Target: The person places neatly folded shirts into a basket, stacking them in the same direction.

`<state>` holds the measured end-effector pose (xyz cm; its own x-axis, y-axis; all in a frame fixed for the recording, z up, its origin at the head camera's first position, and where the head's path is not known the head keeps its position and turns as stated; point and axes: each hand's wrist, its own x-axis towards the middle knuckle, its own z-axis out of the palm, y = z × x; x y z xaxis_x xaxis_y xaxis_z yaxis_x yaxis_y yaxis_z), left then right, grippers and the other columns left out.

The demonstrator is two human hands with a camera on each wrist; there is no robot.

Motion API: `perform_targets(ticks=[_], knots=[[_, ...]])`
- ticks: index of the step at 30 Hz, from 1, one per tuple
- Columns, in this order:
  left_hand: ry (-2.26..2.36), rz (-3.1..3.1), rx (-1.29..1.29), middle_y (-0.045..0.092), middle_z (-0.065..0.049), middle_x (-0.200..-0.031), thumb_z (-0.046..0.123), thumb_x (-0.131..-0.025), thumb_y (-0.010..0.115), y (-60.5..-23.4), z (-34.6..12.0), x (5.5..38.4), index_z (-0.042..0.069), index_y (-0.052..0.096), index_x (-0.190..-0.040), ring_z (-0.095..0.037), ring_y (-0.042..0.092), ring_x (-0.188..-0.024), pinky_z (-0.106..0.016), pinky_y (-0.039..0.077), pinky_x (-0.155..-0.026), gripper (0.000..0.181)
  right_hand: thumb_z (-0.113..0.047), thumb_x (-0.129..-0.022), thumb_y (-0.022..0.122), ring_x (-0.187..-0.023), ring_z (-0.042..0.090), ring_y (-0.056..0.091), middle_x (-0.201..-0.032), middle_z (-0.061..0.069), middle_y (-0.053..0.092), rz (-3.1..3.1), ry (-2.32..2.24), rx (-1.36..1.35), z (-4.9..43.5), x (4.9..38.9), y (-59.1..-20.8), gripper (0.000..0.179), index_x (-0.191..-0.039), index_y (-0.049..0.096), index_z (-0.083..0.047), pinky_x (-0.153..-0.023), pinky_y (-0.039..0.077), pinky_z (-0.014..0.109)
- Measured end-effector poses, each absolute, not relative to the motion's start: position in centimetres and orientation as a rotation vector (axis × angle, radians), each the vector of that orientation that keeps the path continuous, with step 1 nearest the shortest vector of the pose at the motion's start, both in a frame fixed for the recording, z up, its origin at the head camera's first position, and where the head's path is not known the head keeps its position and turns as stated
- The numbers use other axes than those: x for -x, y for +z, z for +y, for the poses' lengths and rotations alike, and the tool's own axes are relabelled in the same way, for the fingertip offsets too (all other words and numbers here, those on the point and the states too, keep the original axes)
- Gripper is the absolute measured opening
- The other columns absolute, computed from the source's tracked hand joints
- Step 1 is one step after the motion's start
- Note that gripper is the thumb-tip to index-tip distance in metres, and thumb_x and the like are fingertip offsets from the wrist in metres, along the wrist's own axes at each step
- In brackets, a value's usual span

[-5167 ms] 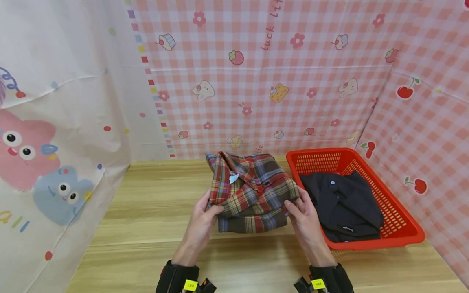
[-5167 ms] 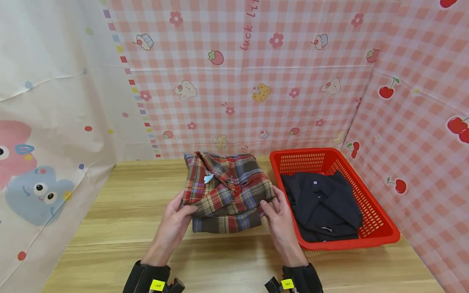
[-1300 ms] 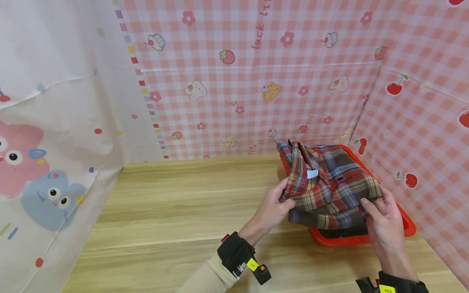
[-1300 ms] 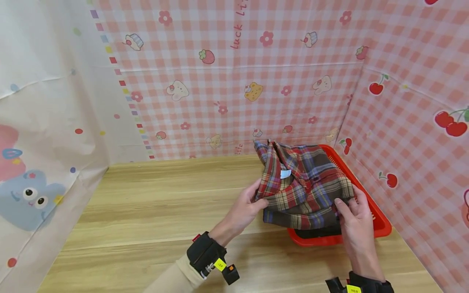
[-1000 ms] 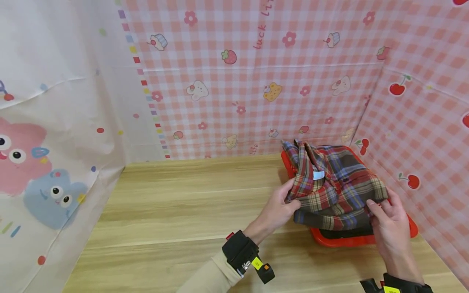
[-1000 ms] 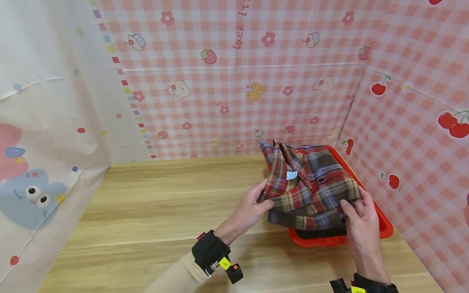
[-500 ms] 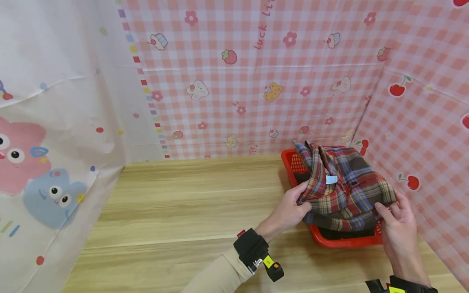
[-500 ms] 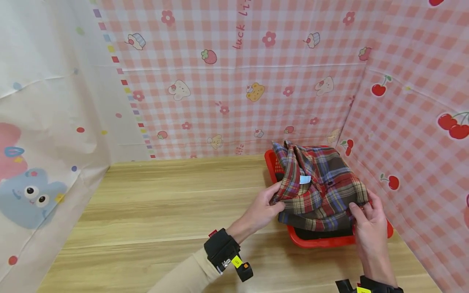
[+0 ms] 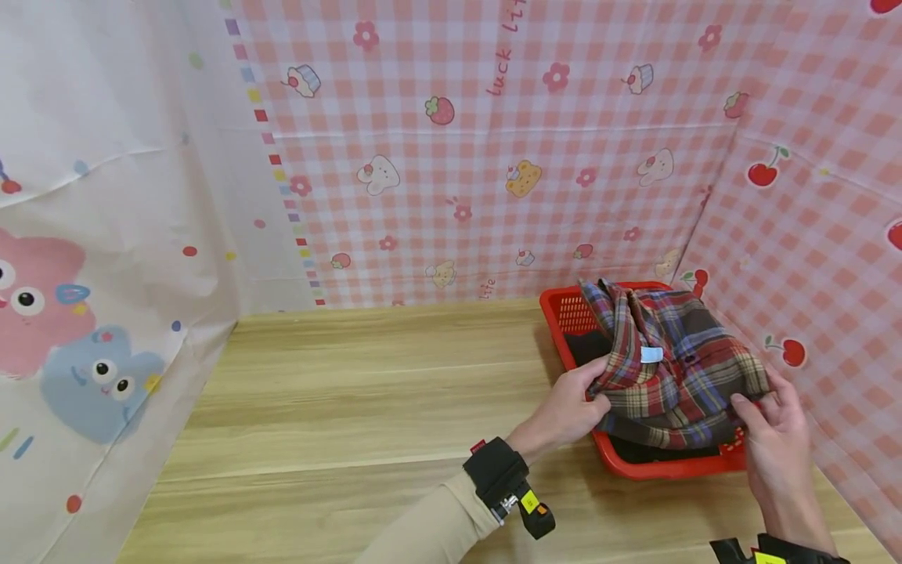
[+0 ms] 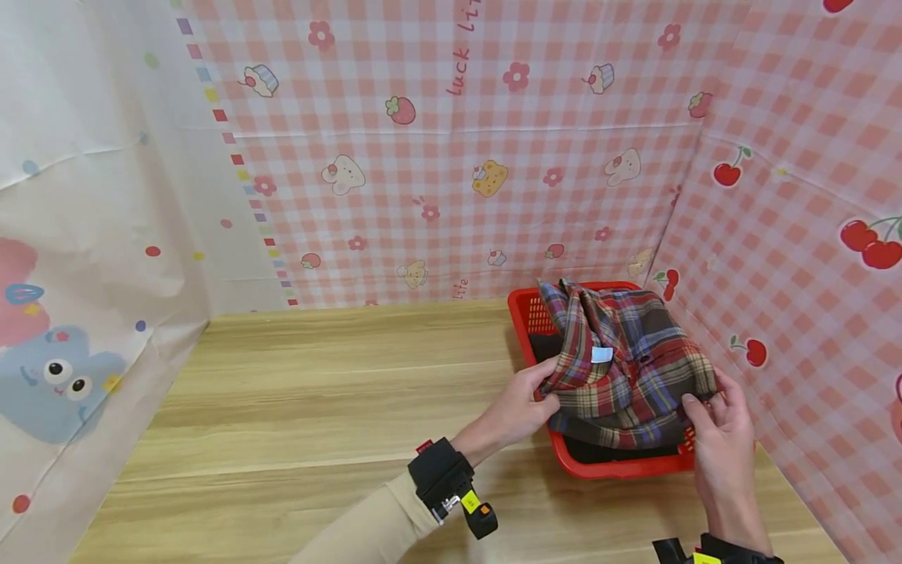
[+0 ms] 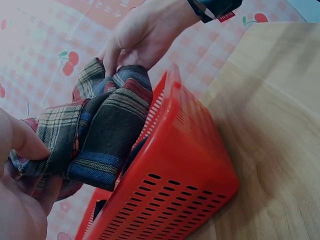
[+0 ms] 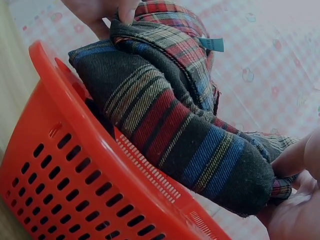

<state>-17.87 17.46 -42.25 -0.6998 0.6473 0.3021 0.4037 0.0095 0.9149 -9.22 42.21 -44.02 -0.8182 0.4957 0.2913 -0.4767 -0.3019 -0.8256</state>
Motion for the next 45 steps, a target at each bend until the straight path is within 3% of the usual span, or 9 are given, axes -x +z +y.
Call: perform_targets(ticks=[16, 24, 29, 33, 36, 41, 45], knots=[[1.462, 2.417, -1.294, 0.057, -0.005, -0.15, -0.006, -0.09, 0.053, -43.0, 18.7, 18.5, 0.006, 0.056, -0.147, -0.012, 0.049, -0.139, -0.019, 0.035, -0.117, 0.058, 0.016, -0.099, 0.049, -0.104, 0.0, 0.062, -0.115, -0.012, 0.068, -1.496, 2.032, 0.329, 42.5, 9.5, -44.4, 0.044, -0.129, 0.054, -0.017, -0.08, 0.053, 0.01], [1.295, 2.563, -1.35, 0.064, -0.002, -0.141, -0.003, -0.088, 0.058, -43.8, 18.7, 18.6, 0.01, 0.064, -0.134, -0.015, 0.059, -0.125, -0.021, 0.042, -0.105, 0.048, 0.011, -0.101, 0.049, -0.101, -0.001, 0.058, -0.115, -0.016, 0.064, -1.612, 1.979, 0.408, 42.8, 9.4, -44.9, 0.044, -0.131, 0.052, -0.022, -0.076, 0.05, 0.008], [1.2, 2.64, -1.293, 0.065, 0.003, -0.14, 0.0, -0.088, 0.061, -44.4, 19.1, 18.7, 0.014, 0.068, -0.126, -0.014, 0.057, -0.127, -0.024, 0.037, -0.097, 0.041, 0.009, -0.101, 0.047, -0.093, -0.001, 0.057, -0.11, -0.02, 0.064, -1.684, 1.941, 0.439, 42.9, 9.4, -45.1, 0.044, -0.127, 0.052, -0.027, -0.068, 0.048, 0.01], [1.127, 2.705, -1.25, 0.067, 0.005, -0.138, 0.0, -0.087, 0.062, -44.7, 19.3, 18.6, 0.015, 0.069, -0.12, -0.012, 0.055, -0.129, -0.028, 0.035, -0.1, 0.036, 0.009, -0.102, 0.046, -0.089, -0.003, 0.057, -0.105, -0.024, 0.064, -1.766, 1.91, 0.435, 43.1, 9.5, -45.2, 0.046, -0.126, 0.051, -0.03, -0.066, 0.047, 0.01], [1.077, 2.735, -1.226, 0.066, 0.005, -0.139, 0.001, -0.088, 0.062, -44.8, 19.4, 18.5, 0.017, 0.07, -0.12, -0.011, 0.054, -0.131, -0.03, 0.034, -0.101, 0.037, 0.006, -0.103, 0.046, -0.092, -0.005, 0.056, -0.109, -0.024, 0.062, -1.841, 1.881, 0.494, 43.3, 9.7, -45.2, 0.046, -0.13, 0.049, -0.031, -0.071, 0.047, 0.007], [1.021, 2.742, -1.188, 0.062, 0.008, -0.144, 0.003, -0.09, 0.062, -44.8, 19.6, 18.2, 0.02, 0.071, -0.119, -0.01, 0.052, -0.132, -0.032, 0.032, -0.102, 0.036, -0.002, -0.105, 0.046, -0.101, -0.004, 0.051, -0.135, -0.01, 0.055, -2.017, 1.774, 0.642, 43.3, 9.9, -45.0, 0.05, -0.147, 0.042, -0.028, -0.078, 0.044, 0.004], [1.001, 2.744, -1.164, 0.064, 0.011, -0.141, 0.004, -0.089, 0.062, -44.7, 19.6, 18.1, 0.02, 0.068, -0.107, -0.009, 0.052, -0.131, -0.034, 0.031, -0.103, 0.025, 0.002, -0.104, 0.047, -0.096, -0.003, 0.053, -0.118, -0.018, 0.062, -1.979, 1.796, 0.632, 43.3, 9.9, -44.8, 0.052, -0.146, 0.045, -0.029, -0.073, 0.045, 0.007]])
